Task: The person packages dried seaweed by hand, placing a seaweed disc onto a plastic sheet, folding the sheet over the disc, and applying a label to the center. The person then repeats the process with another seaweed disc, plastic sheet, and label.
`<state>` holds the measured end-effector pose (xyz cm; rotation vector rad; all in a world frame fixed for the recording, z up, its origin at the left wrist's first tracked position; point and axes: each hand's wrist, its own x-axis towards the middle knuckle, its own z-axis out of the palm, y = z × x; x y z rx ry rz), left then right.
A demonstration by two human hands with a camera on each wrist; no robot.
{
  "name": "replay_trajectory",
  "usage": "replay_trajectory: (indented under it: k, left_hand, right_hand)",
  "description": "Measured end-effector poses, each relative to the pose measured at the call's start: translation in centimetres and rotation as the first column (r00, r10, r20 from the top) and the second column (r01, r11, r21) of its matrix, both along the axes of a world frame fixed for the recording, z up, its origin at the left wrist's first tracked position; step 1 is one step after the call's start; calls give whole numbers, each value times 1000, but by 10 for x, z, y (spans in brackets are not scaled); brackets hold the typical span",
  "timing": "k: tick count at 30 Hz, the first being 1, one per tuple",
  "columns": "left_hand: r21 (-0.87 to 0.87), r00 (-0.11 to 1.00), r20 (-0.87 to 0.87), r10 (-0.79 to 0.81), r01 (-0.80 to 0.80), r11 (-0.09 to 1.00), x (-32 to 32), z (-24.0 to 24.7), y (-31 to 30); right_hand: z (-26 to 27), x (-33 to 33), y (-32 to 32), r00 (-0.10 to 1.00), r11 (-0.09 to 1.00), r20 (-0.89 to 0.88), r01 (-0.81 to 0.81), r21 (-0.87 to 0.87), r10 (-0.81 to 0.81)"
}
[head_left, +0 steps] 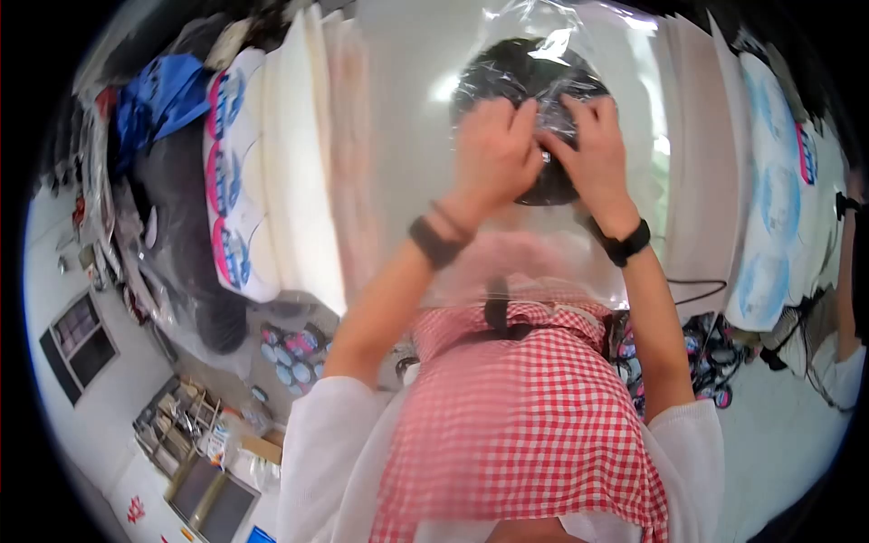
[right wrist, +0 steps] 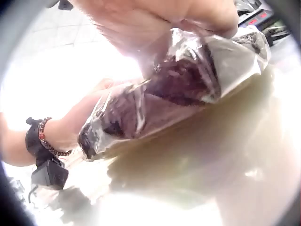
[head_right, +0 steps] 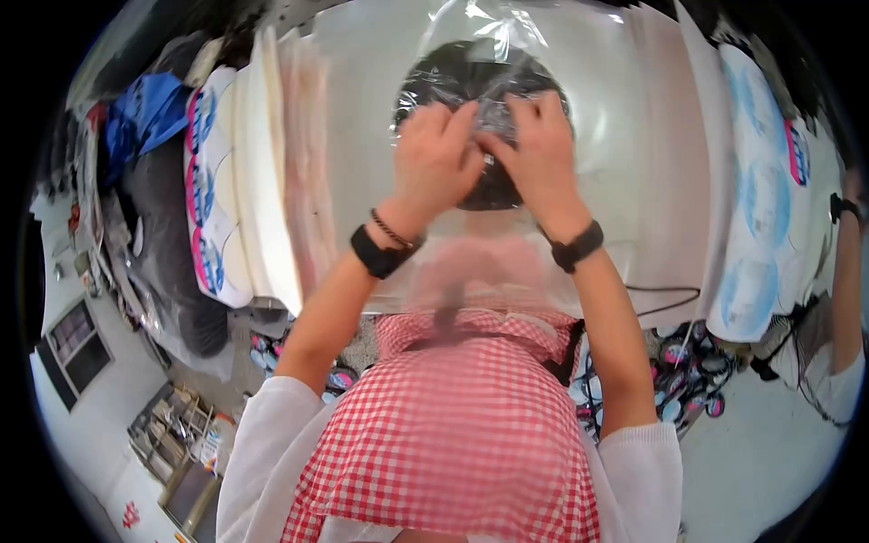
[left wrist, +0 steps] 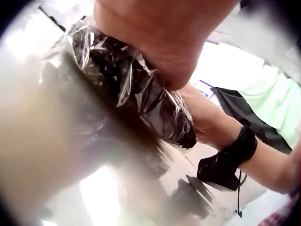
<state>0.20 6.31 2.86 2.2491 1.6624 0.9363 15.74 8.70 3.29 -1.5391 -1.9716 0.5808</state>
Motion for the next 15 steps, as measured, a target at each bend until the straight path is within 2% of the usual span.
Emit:
replay_trajectory:
  k: [1,2,3,4,5,6,7,9,10,12,13,15]
  left_hand:
    - [71,997,-75,-3,8,997,-4,6,9]
    - [142,982,-191,3,25,990,-6,19,16]
    - [168,982,-183,-38,69,983,-9,17,19]
    - [195,981,-176,-78,113,974,-11,16,21]
    - [189,985,-51,-168,174,966,-14,-2,22]
    - [193,966,70,-251,234,953,-15,-14,23]
    - [50,974,102,-200,196,979,-16,-12,19]
    - [-243,988,132,-84,115,963,-17,-4,2]
    - [-43,972,215,-96,107,993,-14,-3,8]
    - [166,998,-40,-52,58,984,-11,19,23]
    - [153,995,-40,-94,99,983,-13,19,28]
    - [126,983,-37,-177,181,975,-17,19,38]
  right_hand:
    - [-4,5,4,991,980,112,-87,179,68]
    - [2,4,8,979,954,195,-115,278,62]
    - [7,2,13,960,918,276,-151,368,48]
    - [-4,6,18,963,925,219,-220,309,156]
    - [-11,9,21,974,931,28,-222,290,223]
    - [-11,12,17,979,960,-41,-185,209,198]
    - [-11,13,14,979,979,-112,-155,131,170]
    - [-9,10,9,986,990,-111,-116,77,124]
    - [-10,9,10,988,994,-115,-98,49,103]
    - [-13,12,13,982,979,7,-186,85,186]
    - [-14,13,14,972,969,70,-230,94,224]
    - [-13,12,14,981,973,6,-194,129,195]
